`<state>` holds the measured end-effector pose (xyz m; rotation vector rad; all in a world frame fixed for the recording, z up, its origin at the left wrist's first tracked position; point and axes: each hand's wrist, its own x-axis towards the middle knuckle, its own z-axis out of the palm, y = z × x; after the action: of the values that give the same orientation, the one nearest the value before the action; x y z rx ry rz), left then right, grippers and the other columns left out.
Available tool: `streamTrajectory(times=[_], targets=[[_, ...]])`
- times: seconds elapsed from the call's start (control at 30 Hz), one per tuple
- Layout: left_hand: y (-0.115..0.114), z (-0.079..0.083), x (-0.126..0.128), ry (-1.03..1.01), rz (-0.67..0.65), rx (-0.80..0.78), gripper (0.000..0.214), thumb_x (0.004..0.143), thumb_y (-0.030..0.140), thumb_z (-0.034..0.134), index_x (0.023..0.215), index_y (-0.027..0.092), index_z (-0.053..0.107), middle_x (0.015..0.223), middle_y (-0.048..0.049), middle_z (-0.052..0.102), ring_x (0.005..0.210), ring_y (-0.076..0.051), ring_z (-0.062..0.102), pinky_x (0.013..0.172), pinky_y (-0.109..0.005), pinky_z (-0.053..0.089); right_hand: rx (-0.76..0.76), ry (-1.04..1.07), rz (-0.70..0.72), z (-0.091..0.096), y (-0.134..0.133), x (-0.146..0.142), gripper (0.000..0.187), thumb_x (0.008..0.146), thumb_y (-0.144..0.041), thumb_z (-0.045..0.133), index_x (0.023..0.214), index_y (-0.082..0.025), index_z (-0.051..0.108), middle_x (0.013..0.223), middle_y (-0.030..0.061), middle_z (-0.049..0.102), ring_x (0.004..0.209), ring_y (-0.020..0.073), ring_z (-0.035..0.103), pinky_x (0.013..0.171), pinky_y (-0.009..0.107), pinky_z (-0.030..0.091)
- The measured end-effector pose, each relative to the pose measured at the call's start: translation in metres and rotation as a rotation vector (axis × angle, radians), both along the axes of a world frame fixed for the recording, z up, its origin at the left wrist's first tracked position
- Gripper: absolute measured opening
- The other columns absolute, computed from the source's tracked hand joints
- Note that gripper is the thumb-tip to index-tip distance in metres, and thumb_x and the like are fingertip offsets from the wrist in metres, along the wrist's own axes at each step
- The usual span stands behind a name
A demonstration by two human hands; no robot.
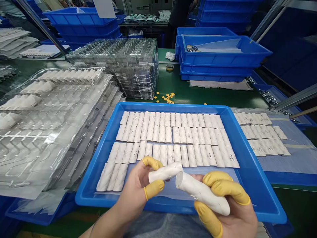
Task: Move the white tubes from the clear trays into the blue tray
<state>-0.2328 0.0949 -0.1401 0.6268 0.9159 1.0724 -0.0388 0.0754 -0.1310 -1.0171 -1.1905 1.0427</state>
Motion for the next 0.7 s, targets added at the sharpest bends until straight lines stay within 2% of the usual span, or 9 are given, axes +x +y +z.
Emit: streamTrajectory(times=[0.13,0.27,0.33,0.43,0.53,0.63,0.7], targets=[[-0.001,0.003,0.012,-0.255,-0.025,-0.175,0.024,0.069,0.018,0.074,0.084,0.017,0.055,0.082,-0.002,0.063,0.078,-0.015,0.058,0.074,-0.028,0.045,-0.047,-0.01,-0.017,-0.016,0.0,-0.009,0.023,0.083,-0.022,0.079,0.097,-0.032,0.064,0.096,0.0024,0.06,0.096,0.0255,0.057,0.091,0.039,0.05],[-0.006,0.003,0.013,-0.248,-0.073,-0.07,0.033,0.073,0.02,0.074,0.1,0.02,0.056,0.09,-0.0034,0.064,0.085,-0.017,0.059,0.074,-0.027,0.046,-0.131,-0.03,0.033,-0.025,-0.001,-0.012,0.031,0.083,-0.026,0.08,0.109,-0.032,0.064,0.101,0.0041,0.066,0.096,0.0261,0.059,0.089,0.038,0.051],[-0.01,0.001,0.01,-0.2,-0.088,-0.012,0.047,0.075,0.021,0.074,0.116,0.024,0.052,0.097,-0.0042,0.064,0.089,-0.018,0.06,0.074,-0.028,0.047,-0.187,-0.006,0.09,-0.024,-0.001,-0.011,0.034,0.085,-0.033,0.078,0.115,-0.033,0.062,0.101,0.0044,0.068,0.092,0.0251,0.062,0.085,0.036,0.053],[-0.015,-0.002,0.005,-0.144,-0.115,0.043,0.064,0.08,0.022,0.072,0.134,0.032,0.04,0.108,-0.0063,0.062,0.097,-0.021,0.06,0.08,-0.032,0.05,-0.322,0.106,0.274,-0.018,0.0,-0.007,0.042,0.087,-0.041,0.075,0.124,-0.038,0.056,0.099,0.0031,0.069,0.083,0.0215,0.063,0.08,0.034,0.054],[-0.017,-0.001,0.0,-0.141,-0.133,0.064,0.066,0.083,0.022,0.069,0.138,0.038,0.037,0.115,-0.0072,0.059,0.104,-0.023,0.059,0.082,-0.035,0.052,-0.479,0.249,0.43,-0.012,0.001,-0.003,0.052,0.089,-0.041,0.074,0.133,-0.042,0.047,0.103,0.0026,0.068,0.076,0.018,0.063,0.078,0.034,0.054],[-0.018,0.002,-0.003,-0.131,-0.156,0.059,0.066,0.083,0.022,0.069,0.138,0.039,0.039,0.118,-0.0078,0.059,0.105,-0.024,0.06,0.08,-0.034,0.053,-0.541,0.358,0.481,-0.007,0.002,-0.002,0.054,0.089,-0.039,0.075,0.135,-0.043,0.045,0.106,0.0024,0.066,0.076,0.0169,0.064,0.073,0.031,0.054],[-0.018,0.003,-0.004,-0.126,-0.169,0.054,0.065,0.082,0.021,0.07,0.137,0.039,0.041,0.118,-0.0079,0.059,0.103,-0.023,0.061,0.078,-0.031,0.054,-0.55,0.412,0.498,-0.004,0.004,-0.002,0.052,0.09,-0.037,0.075,0.134,-0.043,0.048,0.105,0.0025,0.066,0.084,0.0196,0.065,0.071,0.03,0.054]])
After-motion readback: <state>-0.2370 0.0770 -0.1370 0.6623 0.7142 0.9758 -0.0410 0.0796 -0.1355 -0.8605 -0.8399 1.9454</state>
